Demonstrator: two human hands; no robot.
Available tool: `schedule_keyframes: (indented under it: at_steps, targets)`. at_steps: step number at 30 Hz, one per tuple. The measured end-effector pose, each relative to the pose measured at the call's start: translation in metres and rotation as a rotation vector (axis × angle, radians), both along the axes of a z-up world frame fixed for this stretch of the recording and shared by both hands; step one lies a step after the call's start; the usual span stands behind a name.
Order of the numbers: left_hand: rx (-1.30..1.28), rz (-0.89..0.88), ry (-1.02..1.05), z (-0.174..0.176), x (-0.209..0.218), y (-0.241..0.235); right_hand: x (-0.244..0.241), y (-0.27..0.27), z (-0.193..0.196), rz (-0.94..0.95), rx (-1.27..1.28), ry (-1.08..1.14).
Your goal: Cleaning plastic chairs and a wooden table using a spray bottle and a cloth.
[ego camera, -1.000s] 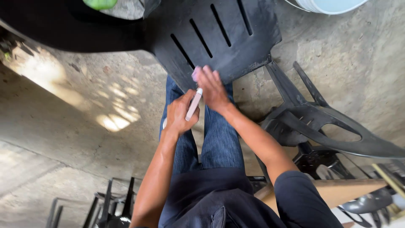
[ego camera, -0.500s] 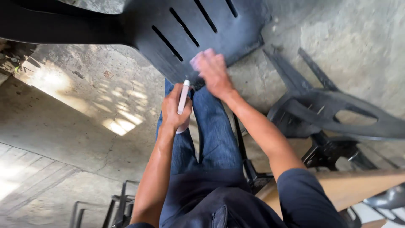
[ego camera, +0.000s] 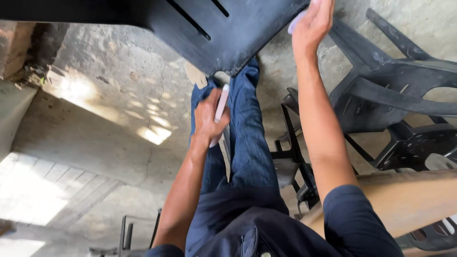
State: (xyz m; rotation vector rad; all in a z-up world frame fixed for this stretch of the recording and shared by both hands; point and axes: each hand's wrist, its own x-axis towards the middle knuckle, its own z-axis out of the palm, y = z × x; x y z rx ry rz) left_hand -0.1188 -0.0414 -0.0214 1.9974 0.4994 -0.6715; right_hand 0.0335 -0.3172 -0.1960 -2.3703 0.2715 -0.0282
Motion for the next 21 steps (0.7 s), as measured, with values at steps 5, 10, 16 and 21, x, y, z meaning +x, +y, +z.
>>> schedule_keyframes:
  at_steps: [5,10,16,21]
  targets:
    - [0.001,-0.091,0.076,-0.018,-0.025,-0.002,-0.002,0.010,0.047,0.046,0.014,-0.273]
    - [-0.017,-0.055,0.019,-0.004,-0.030,0.005,0.003,0.042,0.028,0.201,-0.049,-0.057]
    - [0.000,0.053,-0.107,0.001,-0.021,0.032,-0.100,0.155,0.019,0.672,-0.158,-0.109]
    - [0.025,0.043,-0.135,0.003,-0.013,0.040,-0.075,0.138,0.063,0.900,-0.006,-0.229]
